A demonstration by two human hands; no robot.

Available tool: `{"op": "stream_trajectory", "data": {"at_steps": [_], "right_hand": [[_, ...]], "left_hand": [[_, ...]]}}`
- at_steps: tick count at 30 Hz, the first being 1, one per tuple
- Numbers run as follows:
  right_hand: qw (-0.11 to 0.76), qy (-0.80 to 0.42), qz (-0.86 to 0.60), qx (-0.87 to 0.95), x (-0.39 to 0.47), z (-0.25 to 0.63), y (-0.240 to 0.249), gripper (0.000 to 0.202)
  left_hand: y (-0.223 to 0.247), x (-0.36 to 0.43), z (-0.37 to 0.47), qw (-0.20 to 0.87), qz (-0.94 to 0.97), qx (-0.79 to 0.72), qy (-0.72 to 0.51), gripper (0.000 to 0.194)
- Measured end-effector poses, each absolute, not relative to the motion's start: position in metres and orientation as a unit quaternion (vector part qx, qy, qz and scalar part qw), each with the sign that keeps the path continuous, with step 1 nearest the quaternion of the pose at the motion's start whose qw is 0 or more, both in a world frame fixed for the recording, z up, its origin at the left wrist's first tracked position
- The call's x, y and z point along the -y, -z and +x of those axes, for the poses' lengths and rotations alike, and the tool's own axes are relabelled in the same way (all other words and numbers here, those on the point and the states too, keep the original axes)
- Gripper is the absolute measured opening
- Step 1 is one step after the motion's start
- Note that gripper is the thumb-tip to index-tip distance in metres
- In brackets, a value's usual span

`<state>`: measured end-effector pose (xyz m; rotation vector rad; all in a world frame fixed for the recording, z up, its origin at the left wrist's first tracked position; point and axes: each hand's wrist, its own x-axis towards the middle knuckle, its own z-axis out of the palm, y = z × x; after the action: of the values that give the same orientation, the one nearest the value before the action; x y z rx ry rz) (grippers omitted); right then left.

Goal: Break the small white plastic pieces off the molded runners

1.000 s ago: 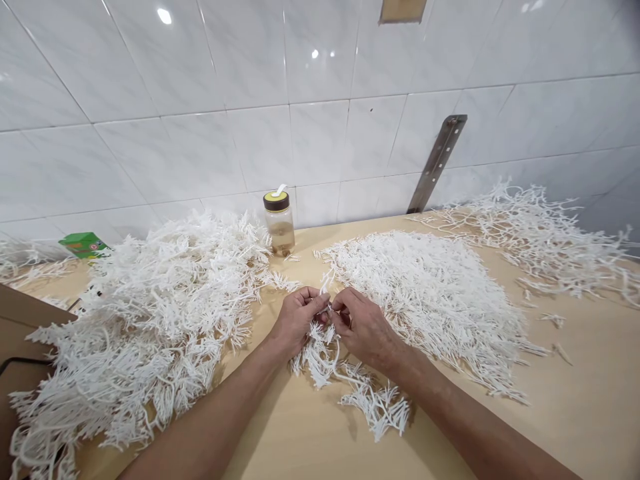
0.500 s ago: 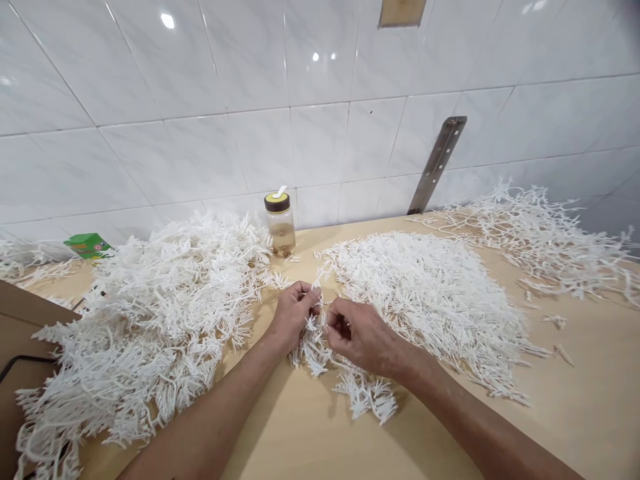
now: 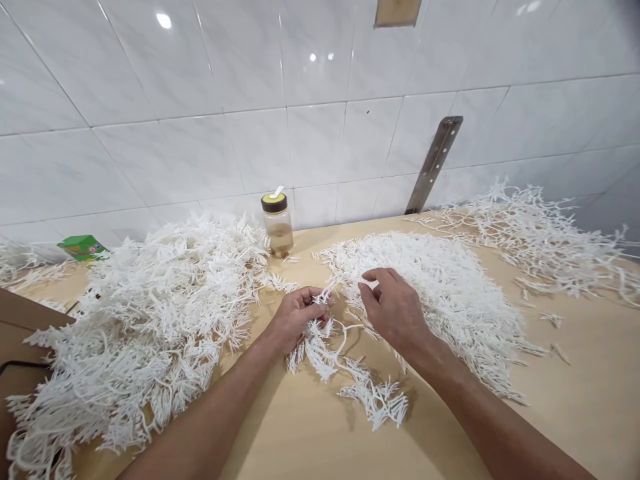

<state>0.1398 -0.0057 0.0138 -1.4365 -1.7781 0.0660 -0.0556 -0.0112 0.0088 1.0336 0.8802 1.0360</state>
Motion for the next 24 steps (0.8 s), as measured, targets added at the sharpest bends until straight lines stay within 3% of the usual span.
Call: {"op": "stream_trajectory", "data": {"at_steps": [5,13,19,21,24], "right_hand": [[0.384,-0.168,-0.523,0.742,0.021,0.120,-0.016,0.021],[0.432,-0.180,-0.446,0.763,0.029,0.113,-0.020,0.006],[0.379,-0.145,-0.454,0.793,0.035,0.109,-0.021,0.016],[0.388,-0.128,-0.463,0.787,0.034,0.110,-0.022,0.009],[0.425,-0.124,-0.463,0.768,0.030,0.114,-0.022,0.014]], "left_hand": [[-0.011,0.012,-0.056,0.672,0.468,-0.370,-0.439,0.028],[-0.006,0.008,-0.057,0.696,0.428,-0.362,-0.450,0.028],[-0.010,0.013,-0.054,0.664,0.472,-0.376,-0.441,0.019],[-0.009,0.013,-0.054,0.645,0.484,-0.388,-0.446,0.020],[-0.006,0.012,-0.053,0.627,0.497,-0.393,-0.453,0.023]]}}
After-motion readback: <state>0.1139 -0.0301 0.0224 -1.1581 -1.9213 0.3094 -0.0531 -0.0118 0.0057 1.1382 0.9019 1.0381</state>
